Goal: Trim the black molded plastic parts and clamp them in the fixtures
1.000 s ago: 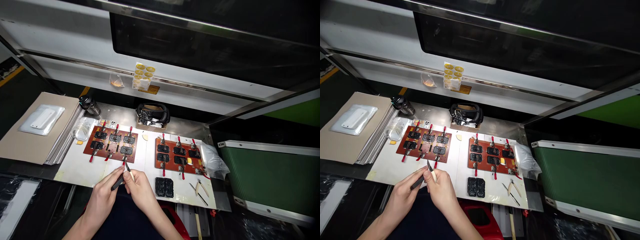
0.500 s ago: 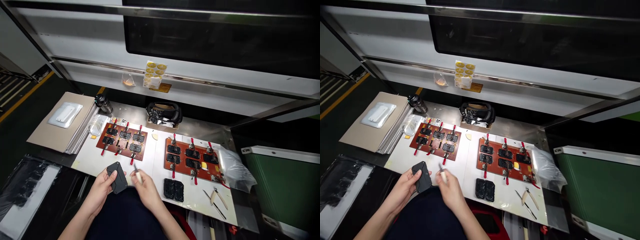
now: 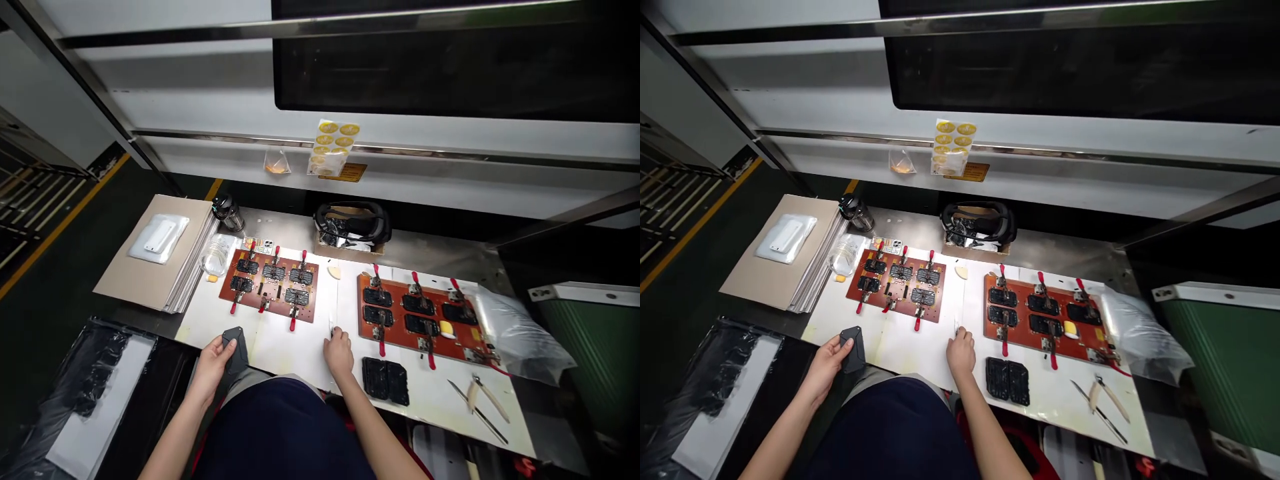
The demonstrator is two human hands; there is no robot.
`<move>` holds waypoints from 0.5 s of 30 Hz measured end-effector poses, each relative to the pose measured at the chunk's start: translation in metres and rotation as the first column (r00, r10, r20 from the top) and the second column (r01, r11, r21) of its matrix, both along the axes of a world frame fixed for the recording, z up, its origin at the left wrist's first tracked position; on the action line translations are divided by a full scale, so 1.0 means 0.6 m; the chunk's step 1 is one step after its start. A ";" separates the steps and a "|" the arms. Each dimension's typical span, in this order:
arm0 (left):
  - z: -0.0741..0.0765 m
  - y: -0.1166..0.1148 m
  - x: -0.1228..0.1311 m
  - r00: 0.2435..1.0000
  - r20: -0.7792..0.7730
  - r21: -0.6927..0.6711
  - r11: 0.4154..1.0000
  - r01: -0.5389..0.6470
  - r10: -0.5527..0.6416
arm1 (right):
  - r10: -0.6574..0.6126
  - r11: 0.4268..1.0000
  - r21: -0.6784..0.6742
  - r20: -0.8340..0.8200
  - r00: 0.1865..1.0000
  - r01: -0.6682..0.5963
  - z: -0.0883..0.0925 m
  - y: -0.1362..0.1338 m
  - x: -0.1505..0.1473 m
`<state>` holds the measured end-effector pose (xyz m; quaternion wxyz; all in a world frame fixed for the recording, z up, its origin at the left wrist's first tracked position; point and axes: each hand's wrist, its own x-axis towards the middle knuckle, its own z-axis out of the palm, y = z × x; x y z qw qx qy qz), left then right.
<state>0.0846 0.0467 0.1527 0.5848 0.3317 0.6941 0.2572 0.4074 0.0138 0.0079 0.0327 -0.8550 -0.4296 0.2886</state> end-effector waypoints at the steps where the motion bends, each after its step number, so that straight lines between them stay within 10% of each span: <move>1: -0.030 0.021 -0.033 0.997 -0.079 -0.008 1.000 -0.006 0.006 | -0.002 1.000 -0.008 0.009 1.000 0.002 0.000 -0.001 -0.005; 7: -0.172 0.163 -0.173 0.873 -0.476 -0.093 0.993 0.068 -0.105 | 0.023 1.000 -0.013 -0.071 0.997 -0.024 0.025 -0.039 -0.048; 15: -0.185 0.174 -0.169 0.665 -0.682 -0.091 0.937 0.338 -0.306 | -0.049 0.999 -0.031 -0.258 0.965 0.043 0.059 -0.134 -0.152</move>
